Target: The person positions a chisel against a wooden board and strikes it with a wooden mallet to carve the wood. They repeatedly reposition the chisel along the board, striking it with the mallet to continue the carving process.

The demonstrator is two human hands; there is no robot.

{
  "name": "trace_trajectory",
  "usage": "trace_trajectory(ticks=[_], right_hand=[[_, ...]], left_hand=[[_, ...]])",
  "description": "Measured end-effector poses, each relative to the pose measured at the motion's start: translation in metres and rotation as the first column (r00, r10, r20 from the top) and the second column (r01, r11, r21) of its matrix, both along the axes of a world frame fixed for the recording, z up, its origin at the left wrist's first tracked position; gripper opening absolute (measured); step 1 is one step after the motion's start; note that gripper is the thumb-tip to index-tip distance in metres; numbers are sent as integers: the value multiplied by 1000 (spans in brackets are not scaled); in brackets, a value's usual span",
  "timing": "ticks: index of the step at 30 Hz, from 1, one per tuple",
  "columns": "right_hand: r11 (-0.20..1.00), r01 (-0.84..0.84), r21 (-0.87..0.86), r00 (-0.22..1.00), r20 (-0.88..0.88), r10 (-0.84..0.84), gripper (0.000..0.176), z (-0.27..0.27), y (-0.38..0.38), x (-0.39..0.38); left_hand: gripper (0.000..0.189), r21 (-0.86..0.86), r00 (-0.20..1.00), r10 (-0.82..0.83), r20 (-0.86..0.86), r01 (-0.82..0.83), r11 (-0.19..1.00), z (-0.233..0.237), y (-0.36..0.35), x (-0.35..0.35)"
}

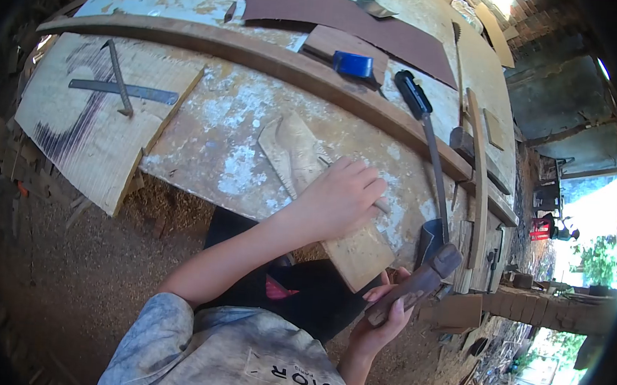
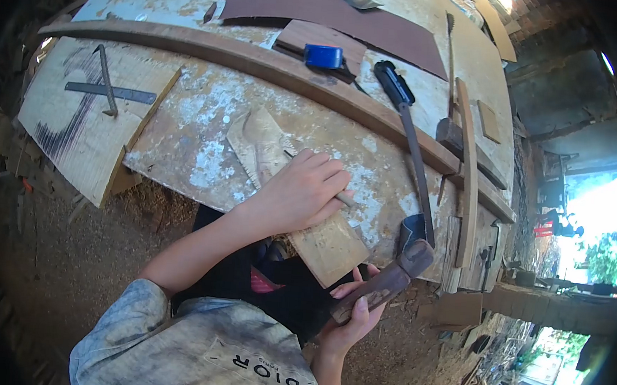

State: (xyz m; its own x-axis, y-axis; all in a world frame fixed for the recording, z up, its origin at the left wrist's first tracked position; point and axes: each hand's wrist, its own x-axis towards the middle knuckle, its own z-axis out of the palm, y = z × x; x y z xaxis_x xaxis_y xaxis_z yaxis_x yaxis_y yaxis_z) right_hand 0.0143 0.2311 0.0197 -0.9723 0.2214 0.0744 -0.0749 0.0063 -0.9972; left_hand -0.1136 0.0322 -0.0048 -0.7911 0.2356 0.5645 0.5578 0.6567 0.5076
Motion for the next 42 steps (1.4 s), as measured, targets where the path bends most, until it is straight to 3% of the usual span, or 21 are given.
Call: trace_trajectory(ticks=[3, 9, 21, 42], right_hand=[[1000, 2, 18, 1000, 1, -2, 74, 1, -5, -3], [1000, -12, 26, 1000, 16, 12, 77, -1, -10, -8], [1000, -22, 2, 999, 39, 22, 81, -1, -14, -12], [997, -71, 37, 994, 86, 68, 74, -3, -10, -11]], left_hand=[[18, 70, 999, 15, -39, -12, 997, -4, -2, 0], [24, 56, 998, -39, -55, 42, 998, -5, 2, 5], [18, -8, 998, -47, -40, 47, 999, -4, 9, 11], [23, 205, 993, 40, -107, -18, 979, -10, 20, 3]])
